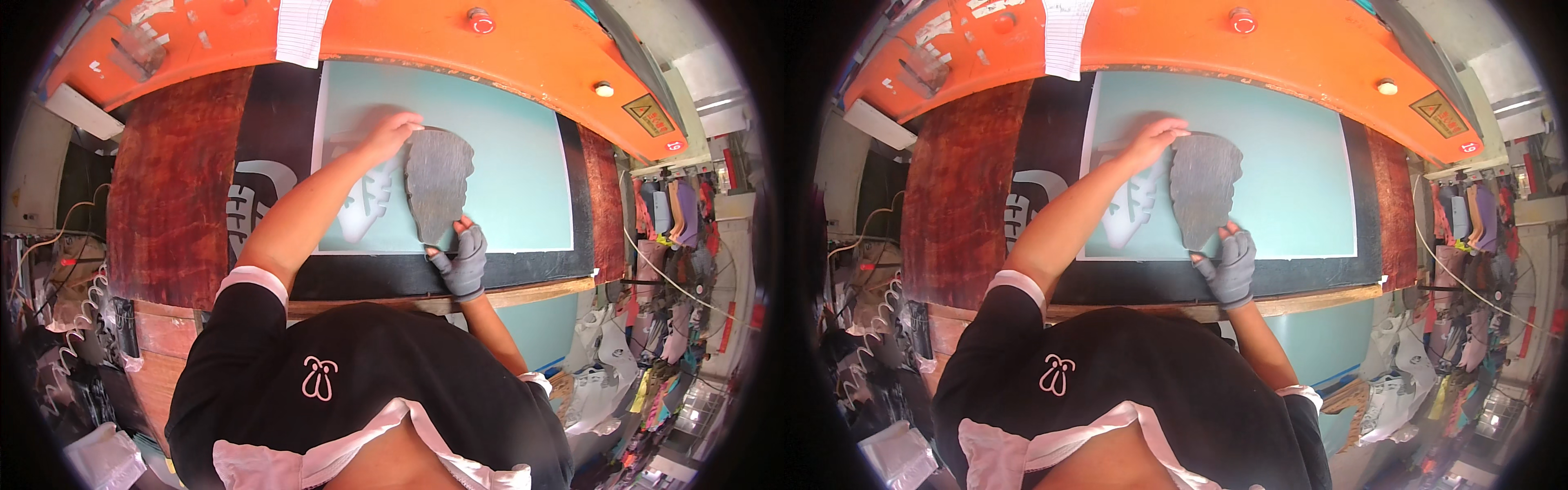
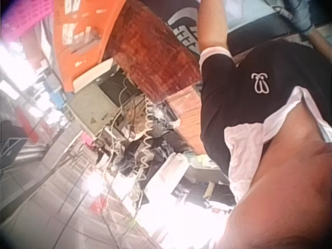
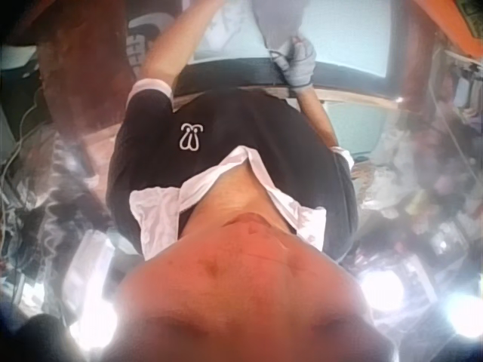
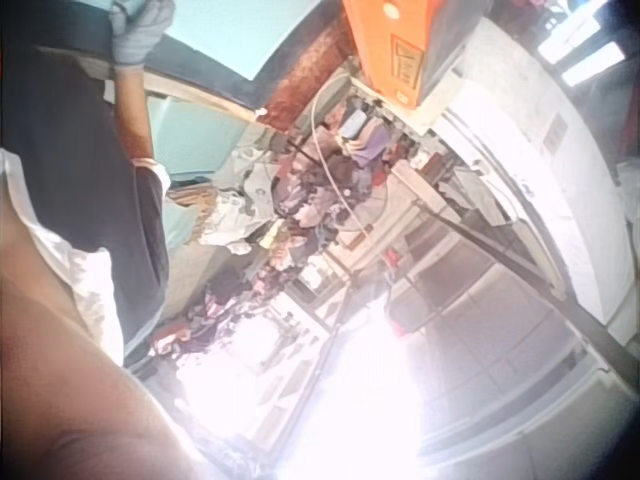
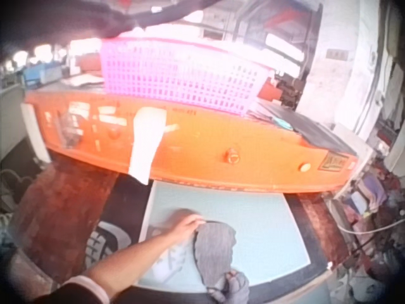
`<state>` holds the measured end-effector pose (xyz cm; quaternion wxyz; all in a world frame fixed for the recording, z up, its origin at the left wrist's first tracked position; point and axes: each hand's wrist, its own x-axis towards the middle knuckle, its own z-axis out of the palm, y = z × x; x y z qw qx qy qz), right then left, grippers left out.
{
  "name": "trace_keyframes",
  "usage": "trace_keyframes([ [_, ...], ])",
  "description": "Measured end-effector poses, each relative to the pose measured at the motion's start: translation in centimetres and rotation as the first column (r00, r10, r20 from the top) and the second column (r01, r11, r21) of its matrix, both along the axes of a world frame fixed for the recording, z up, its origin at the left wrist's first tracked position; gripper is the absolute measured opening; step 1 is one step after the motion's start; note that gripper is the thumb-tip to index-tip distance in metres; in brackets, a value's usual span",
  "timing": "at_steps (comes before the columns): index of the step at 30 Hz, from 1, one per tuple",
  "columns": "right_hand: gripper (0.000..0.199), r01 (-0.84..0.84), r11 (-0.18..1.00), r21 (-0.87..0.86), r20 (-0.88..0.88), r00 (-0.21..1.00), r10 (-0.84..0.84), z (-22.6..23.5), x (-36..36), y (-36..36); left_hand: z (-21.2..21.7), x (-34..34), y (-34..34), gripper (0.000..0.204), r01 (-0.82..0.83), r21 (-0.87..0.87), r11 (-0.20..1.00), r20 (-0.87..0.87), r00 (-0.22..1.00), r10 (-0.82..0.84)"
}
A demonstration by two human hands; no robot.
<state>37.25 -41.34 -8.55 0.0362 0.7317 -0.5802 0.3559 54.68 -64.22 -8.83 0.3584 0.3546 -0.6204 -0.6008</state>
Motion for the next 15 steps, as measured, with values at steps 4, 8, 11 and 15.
trace_keyframes([
  [4,0.075,0.008,1.0,-0.029,0.036,0.999,-0.007,0.01,-0.13,-0.75,-0.22,0.15,-0.03,0.033,0.001,-0.004,1.0,-0.006,1.0,-0.001],
  [8,0.072,-0.091,0.996,-0.021,0.027,0.995,0.091,0.08,-0.54,-0.87,0.01,0.44,0.16,0.034,0.016,-0.001,1.0,0.022,1.0,-0.016],
  [11,0.068,-0.118,0.992,-0.033,0.043,0.992,0.119,-0.01,-0.74,-0.79,0.23,0.59,0.51,0.036,-0.001,-0.039,0.999,-0.028,1.0,0.0],
  [15,0.066,-0.108,0.994,-0.024,0.038,0.993,0.109,-0.09,-0.7,-0.8,0.5,0.68,0.66,0.04,0.002,-0.05,0.999,0.037,0.999,0.0],
])
